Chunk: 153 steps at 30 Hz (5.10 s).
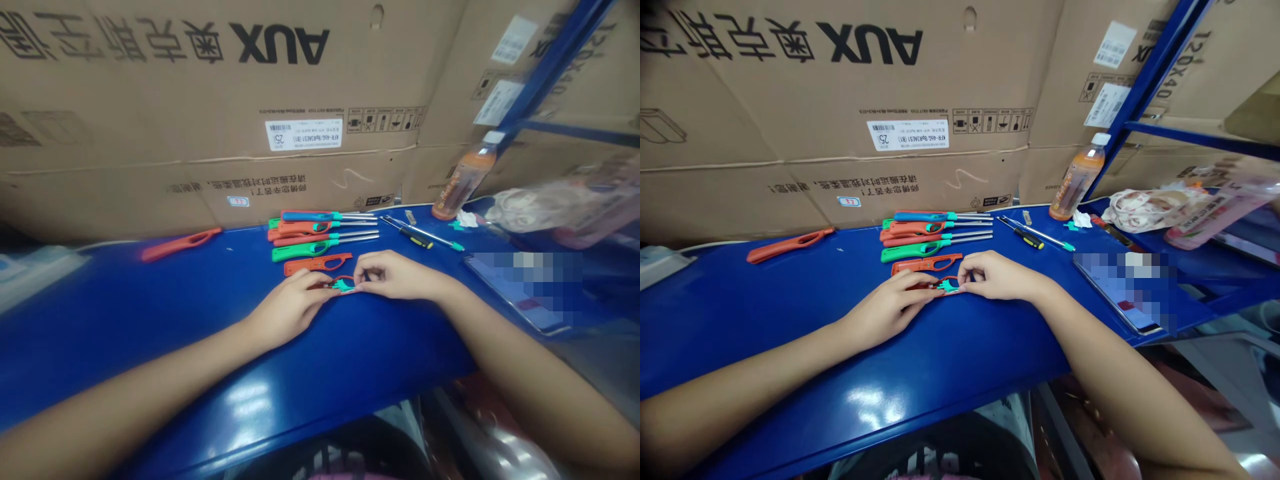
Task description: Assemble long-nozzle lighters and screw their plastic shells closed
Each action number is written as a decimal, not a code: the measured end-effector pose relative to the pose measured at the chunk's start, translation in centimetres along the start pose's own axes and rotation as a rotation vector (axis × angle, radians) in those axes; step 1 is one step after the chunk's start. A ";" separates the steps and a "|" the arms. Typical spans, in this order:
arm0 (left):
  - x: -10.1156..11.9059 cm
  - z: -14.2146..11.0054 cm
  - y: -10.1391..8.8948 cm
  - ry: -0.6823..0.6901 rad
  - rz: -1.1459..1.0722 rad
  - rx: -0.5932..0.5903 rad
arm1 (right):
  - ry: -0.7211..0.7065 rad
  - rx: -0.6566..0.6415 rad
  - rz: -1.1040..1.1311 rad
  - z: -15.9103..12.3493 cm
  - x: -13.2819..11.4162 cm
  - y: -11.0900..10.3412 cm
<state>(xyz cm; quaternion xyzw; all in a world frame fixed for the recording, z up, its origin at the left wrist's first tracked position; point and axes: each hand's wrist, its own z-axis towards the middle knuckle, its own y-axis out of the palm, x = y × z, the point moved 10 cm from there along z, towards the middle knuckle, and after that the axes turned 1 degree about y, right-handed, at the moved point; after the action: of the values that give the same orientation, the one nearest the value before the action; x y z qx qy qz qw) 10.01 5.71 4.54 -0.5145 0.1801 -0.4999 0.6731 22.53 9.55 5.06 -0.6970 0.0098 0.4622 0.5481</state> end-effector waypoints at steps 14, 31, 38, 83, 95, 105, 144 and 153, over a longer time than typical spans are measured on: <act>0.1 -0.1 0.2 0.012 0.081 -0.042 | 0.011 -0.007 0.009 0.1 0.8 0.2; 0.5 0.2 0.4 -0.012 0.114 -0.078 | 0.091 0.041 0.019 0.3 1.2 0.2; 0.6 -0.1 0.3 0.000 0.161 -0.070 | 0.153 0.036 0.086 0.3 2.3 0.0; 0.2 -0.2 0.1 0.019 0.054 -0.023 | 0.101 -0.012 -0.024 0.0 1.3 -0.2; 0.2 0.0 -0.1 0.024 0.051 -0.018 | 0.253 -0.020 0.104 0.4 3.1 0.4; 0.2 -0.1 -0.2 0.033 -0.017 0.063 | -0.085 0.037 0.026 0.4 -0.9 0.1; -2.7 -2.8 -3.4 -0.136 -0.116 0.182 | 0.108 0.540 -0.042 -0.2 3.1 -4.4; -2.4 -3.0 -3.7 -0.115 -0.082 0.213 | 0.167 0.440 -0.222 0.1 4.0 -3.5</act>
<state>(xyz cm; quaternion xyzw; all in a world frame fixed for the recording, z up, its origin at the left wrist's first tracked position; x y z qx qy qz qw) 4.91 6.36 5.92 -0.4750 0.0659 -0.5128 0.7121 26.59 13.05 5.09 -0.5936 0.0786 0.3266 0.7313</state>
